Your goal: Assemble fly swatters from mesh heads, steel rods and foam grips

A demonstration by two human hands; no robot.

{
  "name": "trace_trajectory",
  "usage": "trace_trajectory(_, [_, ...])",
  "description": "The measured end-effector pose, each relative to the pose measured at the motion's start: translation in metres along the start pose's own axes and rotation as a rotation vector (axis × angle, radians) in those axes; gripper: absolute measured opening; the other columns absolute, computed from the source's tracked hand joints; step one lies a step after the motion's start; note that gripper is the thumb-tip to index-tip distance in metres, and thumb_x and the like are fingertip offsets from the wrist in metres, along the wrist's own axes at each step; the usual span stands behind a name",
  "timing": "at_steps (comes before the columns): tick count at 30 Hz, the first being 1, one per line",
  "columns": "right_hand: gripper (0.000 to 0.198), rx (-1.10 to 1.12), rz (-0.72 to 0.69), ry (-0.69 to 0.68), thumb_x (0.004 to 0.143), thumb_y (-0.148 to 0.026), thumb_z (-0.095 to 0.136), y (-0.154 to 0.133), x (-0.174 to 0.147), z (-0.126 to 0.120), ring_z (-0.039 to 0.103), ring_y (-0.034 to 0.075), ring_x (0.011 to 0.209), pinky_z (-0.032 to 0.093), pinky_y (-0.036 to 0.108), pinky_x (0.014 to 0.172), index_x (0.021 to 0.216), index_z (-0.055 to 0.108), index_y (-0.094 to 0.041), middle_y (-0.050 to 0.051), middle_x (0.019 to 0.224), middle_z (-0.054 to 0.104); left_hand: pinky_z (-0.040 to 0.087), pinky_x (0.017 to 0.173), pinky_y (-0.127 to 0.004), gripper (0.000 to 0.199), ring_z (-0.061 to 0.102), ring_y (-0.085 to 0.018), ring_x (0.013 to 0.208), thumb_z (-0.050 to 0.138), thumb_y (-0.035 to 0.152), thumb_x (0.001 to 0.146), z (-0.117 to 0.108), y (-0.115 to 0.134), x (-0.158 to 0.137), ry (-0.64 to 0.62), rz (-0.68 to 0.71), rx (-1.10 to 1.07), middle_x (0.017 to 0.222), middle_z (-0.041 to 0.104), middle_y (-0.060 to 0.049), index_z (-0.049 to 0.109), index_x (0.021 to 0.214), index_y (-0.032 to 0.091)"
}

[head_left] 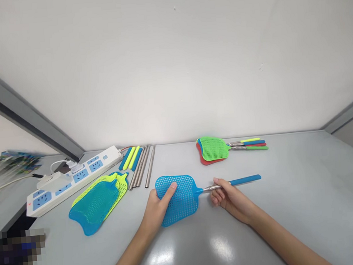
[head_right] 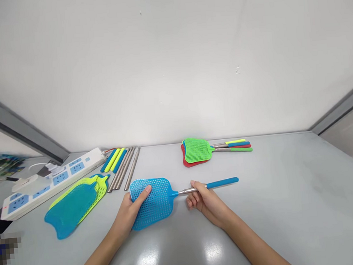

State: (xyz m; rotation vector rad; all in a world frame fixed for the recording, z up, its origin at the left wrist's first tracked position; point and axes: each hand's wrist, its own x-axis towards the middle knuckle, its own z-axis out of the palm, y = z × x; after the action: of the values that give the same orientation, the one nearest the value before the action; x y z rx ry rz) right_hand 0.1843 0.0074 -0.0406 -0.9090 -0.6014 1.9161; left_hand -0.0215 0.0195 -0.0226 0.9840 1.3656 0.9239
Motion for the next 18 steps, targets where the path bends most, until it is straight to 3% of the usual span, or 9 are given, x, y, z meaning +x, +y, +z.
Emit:
trace_trajectory(5, [0.042,0.015,-0.013,0.016,0.074,-0.04,0.048,-0.0015,-0.0002,0.0022,0.041,0.012,0.051,0.032,0.027,0.057,0.041,0.032,-0.018,-0.003,0.044,0.033,0.048,0.061,-0.028,0.031,0.06,-0.019,0.06,0.057,0.043,0.065,-0.0004,0.0023,0.0016,-0.041,0.025,0.02,0.061,0.063,-0.004,0.059,0.065,0.012])
trace_trajectory(18, [0.04,0.033,-0.043,-0.016,0.071,-0.043,0.052,0.0,0.0029,0.0018,0.043,0.012,0.05,0.032,0.027,0.055,0.043,0.036,-0.018,-0.003,0.044,0.036,0.048,0.068,-0.031,0.031,0.062,-0.021,0.072,0.059,0.04,0.066,0.0003,0.003,0.0049,-0.025,0.014,-0.156,0.079,0.066,-0.006,0.058,0.083,0.014])
